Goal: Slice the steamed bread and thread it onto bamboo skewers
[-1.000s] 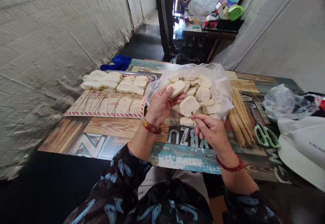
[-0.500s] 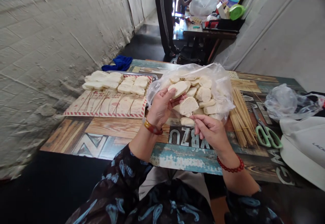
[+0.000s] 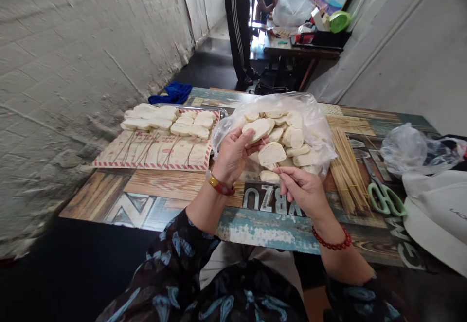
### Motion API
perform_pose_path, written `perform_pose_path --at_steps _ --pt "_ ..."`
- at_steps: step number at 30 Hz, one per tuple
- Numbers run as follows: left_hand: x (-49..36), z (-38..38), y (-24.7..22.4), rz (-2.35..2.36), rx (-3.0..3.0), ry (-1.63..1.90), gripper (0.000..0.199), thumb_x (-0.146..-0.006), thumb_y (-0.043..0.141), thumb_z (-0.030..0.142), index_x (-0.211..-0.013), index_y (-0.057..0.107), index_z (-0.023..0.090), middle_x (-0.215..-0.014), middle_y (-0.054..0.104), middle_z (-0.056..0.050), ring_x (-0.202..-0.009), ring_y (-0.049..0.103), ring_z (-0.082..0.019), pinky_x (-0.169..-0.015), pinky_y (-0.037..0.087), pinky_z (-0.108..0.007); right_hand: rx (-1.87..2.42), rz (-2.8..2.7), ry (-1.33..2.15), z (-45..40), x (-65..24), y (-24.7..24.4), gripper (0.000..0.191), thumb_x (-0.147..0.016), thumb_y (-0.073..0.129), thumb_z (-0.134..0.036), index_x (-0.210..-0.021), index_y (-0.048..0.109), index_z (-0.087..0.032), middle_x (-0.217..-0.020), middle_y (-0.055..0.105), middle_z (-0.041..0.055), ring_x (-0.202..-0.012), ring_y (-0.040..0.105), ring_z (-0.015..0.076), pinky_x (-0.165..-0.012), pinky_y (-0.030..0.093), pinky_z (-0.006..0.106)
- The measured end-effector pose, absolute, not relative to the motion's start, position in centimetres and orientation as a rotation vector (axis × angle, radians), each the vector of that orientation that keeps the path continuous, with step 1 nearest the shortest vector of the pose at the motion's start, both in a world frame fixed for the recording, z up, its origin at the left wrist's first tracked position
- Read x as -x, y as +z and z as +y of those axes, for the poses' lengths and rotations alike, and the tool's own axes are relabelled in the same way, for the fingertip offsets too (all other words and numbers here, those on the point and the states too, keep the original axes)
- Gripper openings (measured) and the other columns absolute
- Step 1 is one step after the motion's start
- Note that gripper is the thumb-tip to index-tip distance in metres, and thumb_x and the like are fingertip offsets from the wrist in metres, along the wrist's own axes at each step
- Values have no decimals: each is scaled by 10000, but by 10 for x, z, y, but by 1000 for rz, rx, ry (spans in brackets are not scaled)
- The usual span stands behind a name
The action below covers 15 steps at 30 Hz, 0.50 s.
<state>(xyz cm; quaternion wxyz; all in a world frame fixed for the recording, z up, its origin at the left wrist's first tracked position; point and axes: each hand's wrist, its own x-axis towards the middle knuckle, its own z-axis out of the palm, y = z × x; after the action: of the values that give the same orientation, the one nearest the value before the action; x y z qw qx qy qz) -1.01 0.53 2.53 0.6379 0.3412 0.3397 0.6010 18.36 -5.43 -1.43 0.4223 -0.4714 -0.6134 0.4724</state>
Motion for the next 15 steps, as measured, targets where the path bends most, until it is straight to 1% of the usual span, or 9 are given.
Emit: perform_pose_path --at_steps 3,7,15 --pt "9 5 25 759 -773 1380 423 -725 842 407 -1037 716 150 -964 787 -82 -827 746 -172 -773 568 -259 1178 -1537 1197 -54 -184 -15 324 -962 598 -378 -1113 760 -142 -577 641 -31 -393 503 64 -406 394 183" --pt "9 5 24 748 -791 1390 389 -740 831 392 -1027 729 151 -939 785 -77 -810 734 -162 -771 558 -258 1188 -1519 1209 -54 -184 -16 325 -957 602 -381 -1112 758 -142 -573 639 -34 -387 496 59 -400 385 177" --pt "8 5 22 750 -857 1408 391 -730 840 388 -1035 748 160 -1013 778 -89 -824 720 -159 -803 556 -283 1192 -1501 1229 -54 -184 -16 329 -954 602 -387 -1104 756 -138 -575 636 -36 -386 496 56 -399 385 174"
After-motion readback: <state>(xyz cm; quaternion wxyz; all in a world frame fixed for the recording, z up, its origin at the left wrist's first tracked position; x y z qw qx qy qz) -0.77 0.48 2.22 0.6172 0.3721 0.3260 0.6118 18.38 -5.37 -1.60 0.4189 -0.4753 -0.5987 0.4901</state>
